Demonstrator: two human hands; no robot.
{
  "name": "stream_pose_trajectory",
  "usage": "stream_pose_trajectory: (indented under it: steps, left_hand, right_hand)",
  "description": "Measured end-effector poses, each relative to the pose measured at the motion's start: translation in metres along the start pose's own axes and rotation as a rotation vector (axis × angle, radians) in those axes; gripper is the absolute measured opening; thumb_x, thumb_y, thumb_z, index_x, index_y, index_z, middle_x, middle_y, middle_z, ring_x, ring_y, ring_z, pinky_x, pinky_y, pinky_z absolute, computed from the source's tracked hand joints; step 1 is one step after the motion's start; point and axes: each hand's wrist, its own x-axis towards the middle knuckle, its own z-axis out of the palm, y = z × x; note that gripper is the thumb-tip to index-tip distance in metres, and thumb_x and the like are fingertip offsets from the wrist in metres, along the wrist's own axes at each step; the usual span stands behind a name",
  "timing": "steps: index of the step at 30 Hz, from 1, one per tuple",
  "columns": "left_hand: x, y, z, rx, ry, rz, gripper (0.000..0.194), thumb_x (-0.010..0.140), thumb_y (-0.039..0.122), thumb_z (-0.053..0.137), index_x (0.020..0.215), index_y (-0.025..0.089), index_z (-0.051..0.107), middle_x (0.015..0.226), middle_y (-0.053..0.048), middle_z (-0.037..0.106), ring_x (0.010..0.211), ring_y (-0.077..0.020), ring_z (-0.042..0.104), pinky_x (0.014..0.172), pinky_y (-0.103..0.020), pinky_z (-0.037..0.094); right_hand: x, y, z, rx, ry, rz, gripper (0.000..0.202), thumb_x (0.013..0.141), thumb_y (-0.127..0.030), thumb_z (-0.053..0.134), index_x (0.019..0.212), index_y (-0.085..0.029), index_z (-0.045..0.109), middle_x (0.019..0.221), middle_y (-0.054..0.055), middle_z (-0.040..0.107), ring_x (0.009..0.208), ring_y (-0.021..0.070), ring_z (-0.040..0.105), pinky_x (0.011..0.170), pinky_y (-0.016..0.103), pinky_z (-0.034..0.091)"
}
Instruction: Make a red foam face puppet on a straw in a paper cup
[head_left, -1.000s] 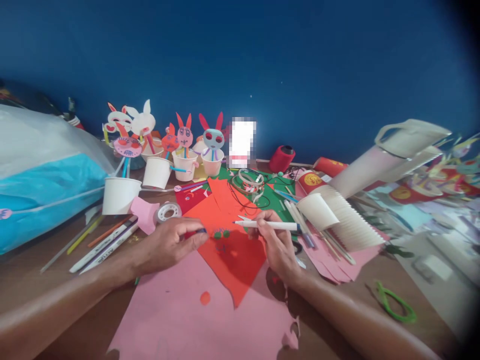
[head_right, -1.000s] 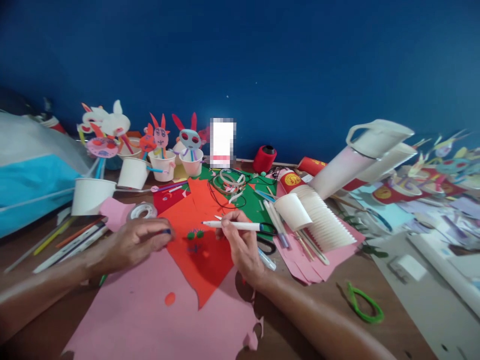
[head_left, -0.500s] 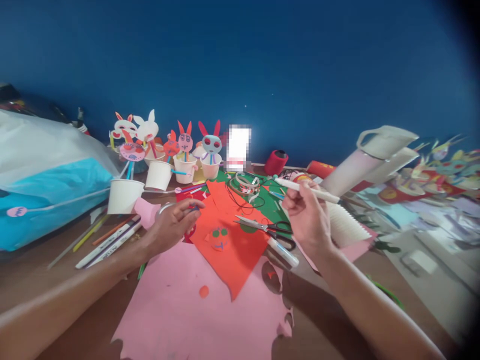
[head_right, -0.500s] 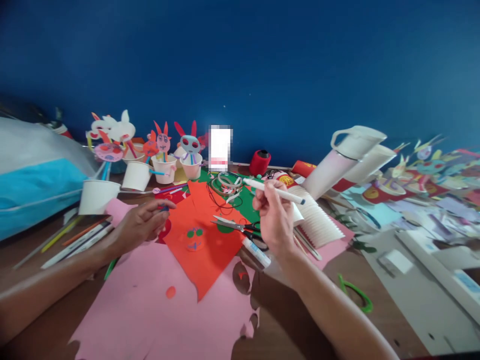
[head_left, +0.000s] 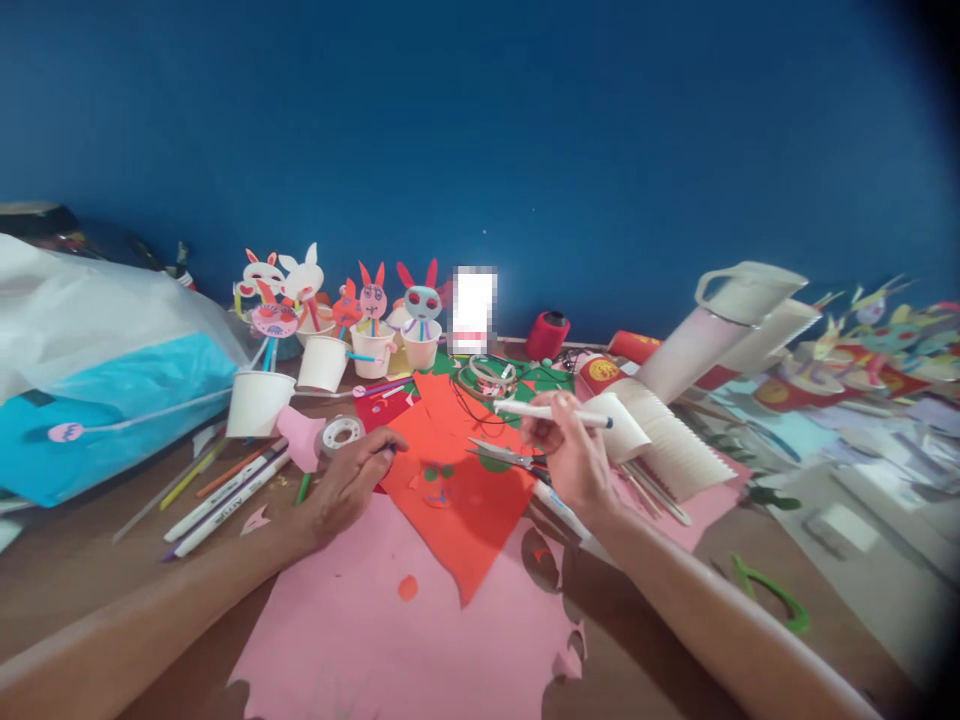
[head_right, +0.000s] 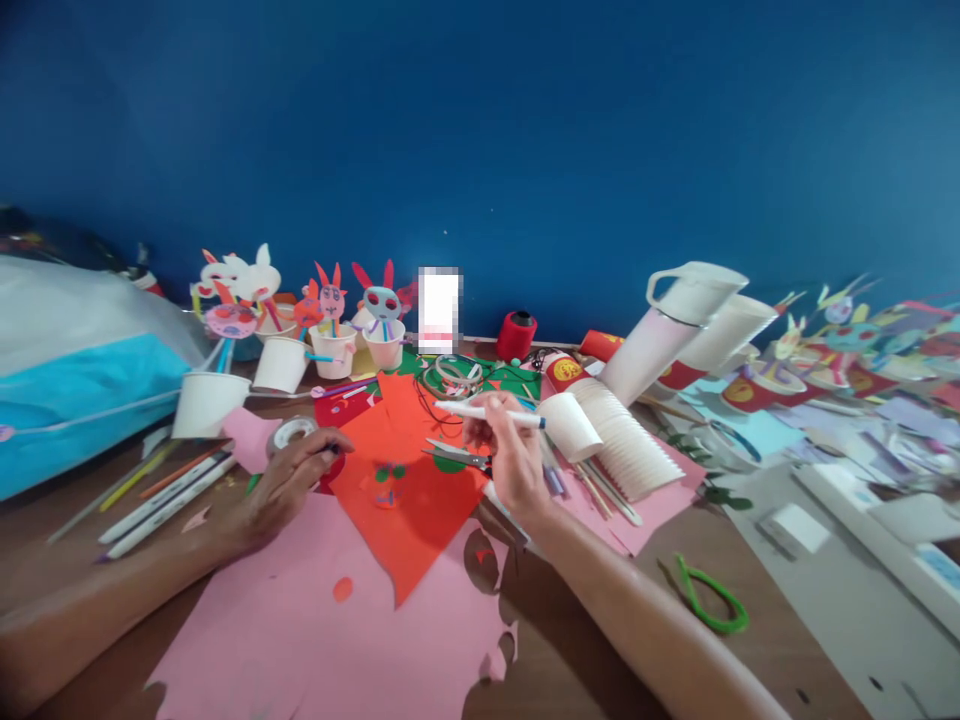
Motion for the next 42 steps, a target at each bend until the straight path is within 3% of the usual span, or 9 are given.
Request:
stream_pose_trajectory:
  steps: [3, 6, 12, 16, 20, 28, 33, 37, 42]
  left_hand:
    - [0.000, -0.003, 0.002, 0.031, 0.040, 0.043, 0.024, 0.084, 0.021, 0.032, 0.090, 0.017, 0.055, 0.086, -0.003, 0.059, 0.080, -0.0164, 0.052, 0.073, -0.028, 0.041]
    - [0.000, -0.002, 0.003, 0.039, 0.059, 0.090, 0.023, 0.084, 0.020, 0.035, 0.092, 0.016, 0.057, 0.084, -0.003, 0.059, 0.078, -0.0155, 0.053, 0.074, -0.028, 0.042]
    - [-0.005, 0.007, 0.000, -0.052, 0.055, 0.075, 0.028, 0.087, 0.027, 0.036, 0.103, 0.018, 0.057, 0.093, -0.005, 0.063, 0.084, -0.0161, 0.056, 0.078, -0.029, 0.044]
    - [-0.009, 0.007, -0.001, -0.069, 0.033, 0.035, 0.031, 0.087, 0.032, 0.035, 0.107, 0.019, 0.055, 0.097, -0.005, 0.062, 0.086, -0.0170, 0.055, 0.079, -0.030, 0.044]
    - [-0.010, 0.005, -0.002, -0.067, 0.032, -0.041, 0.034, 0.088, 0.034, 0.034, 0.116, 0.019, 0.046, 0.081, -0.002, 0.059, 0.068, -0.0133, 0.051, 0.065, -0.026, 0.044]
    - [-0.005, 0.003, 0.001, -0.209, -0.013, -0.044, 0.025, 0.084, 0.034, 0.040, 0.095, 0.019, 0.057, 0.080, -0.001, 0.057, 0.071, -0.0141, 0.050, 0.065, -0.024, 0.042]
    - [-0.004, 0.002, 0.002, -0.285, -0.065, -0.096, 0.029, 0.082, 0.036, 0.045, 0.099, 0.017, 0.060, 0.074, -0.001, 0.058, 0.065, -0.0129, 0.050, 0.057, -0.022, 0.041]
    - [-0.002, 0.002, 0.003, -0.339, -0.096, -0.149, 0.033, 0.081, 0.038, 0.046, 0.102, 0.016, 0.059, 0.057, 0.003, 0.050, 0.051, -0.0103, 0.043, 0.047, -0.020, 0.036]
    - [-0.001, 0.005, 0.003, -0.360, -0.118, -0.192, 0.035, 0.080, 0.039, 0.046, 0.101, 0.015, 0.060, 0.050, 0.005, 0.043, 0.047, -0.0088, 0.035, 0.044, -0.019, 0.030]
  right_hand:
    - [-0.016, 0.006, 0.008, -0.012, -0.097, 0.050, 0.021, 0.085, -0.034, 0.044, 0.075, -0.018, 0.053, 0.057, -0.003, 0.052, 0.052, 0.0106, 0.048, 0.051, 0.023, 0.037]
    - [-0.032, 0.013, 0.014, 0.004, -0.178, 0.164, 0.014, 0.085, -0.032, 0.047, 0.088, -0.019, 0.052, 0.061, -0.003, 0.056, 0.056, 0.0119, 0.051, 0.057, 0.024, 0.040]
    - [-0.051, 0.019, 0.023, -0.101, -0.313, 0.252, 0.016, 0.083, -0.031, 0.051, 0.092, -0.019, 0.055, 0.078, 0.003, 0.063, 0.071, 0.0169, 0.058, 0.067, 0.028, 0.042]
    - [-0.052, 0.021, 0.025, -0.089, -0.286, 0.246, 0.015, 0.082, -0.033, 0.052, 0.091, -0.020, 0.056, 0.076, 0.002, 0.062, 0.067, 0.0156, 0.057, 0.065, 0.027, 0.044]
    - [-0.048, 0.029, 0.022, -0.083, -0.239, 0.228, 0.018, 0.083, -0.035, 0.051, 0.091, -0.020, 0.055, 0.071, 0.001, 0.060, 0.066, 0.0161, 0.055, 0.064, 0.027, 0.043]
    - [-0.049, 0.034, 0.016, -0.165, -0.263, 0.185, 0.027, 0.087, -0.039, 0.041, 0.080, -0.020, 0.059, 0.068, 0.003, 0.059, 0.069, 0.0191, 0.054, 0.073, 0.032, 0.039]
    - [-0.046, 0.039, 0.015, 0.003, -0.216, 0.314, 0.021, 0.083, -0.036, 0.049, 0.097, -0.020, 0.053, 0.070, 0.002, 0.062, 0.066, 0.0184, 0.055, 0.066, 0.031, 0.041]
    - [-0.043, 0.039, 0.015, 0.076, -0.250, 0.312, 0.016, 0.081, -0.033, 0.054, 0.085, -0.019, 0.055, 0.070, 0.002, 0.062, 0.065, 0.0164, 0.055, 0.063, 0.028, 0.040]
    - [-0.041, 0.038, 0.015, 0.125, -0.276, 0.307, 0.014, 0.080, -0.032, 0.056, 0.082, -0.019, 0.056, 0.067, 0.001, 0.063, 0.064, 0.0146, 0.055, 0.061, 0.025, 0.039]
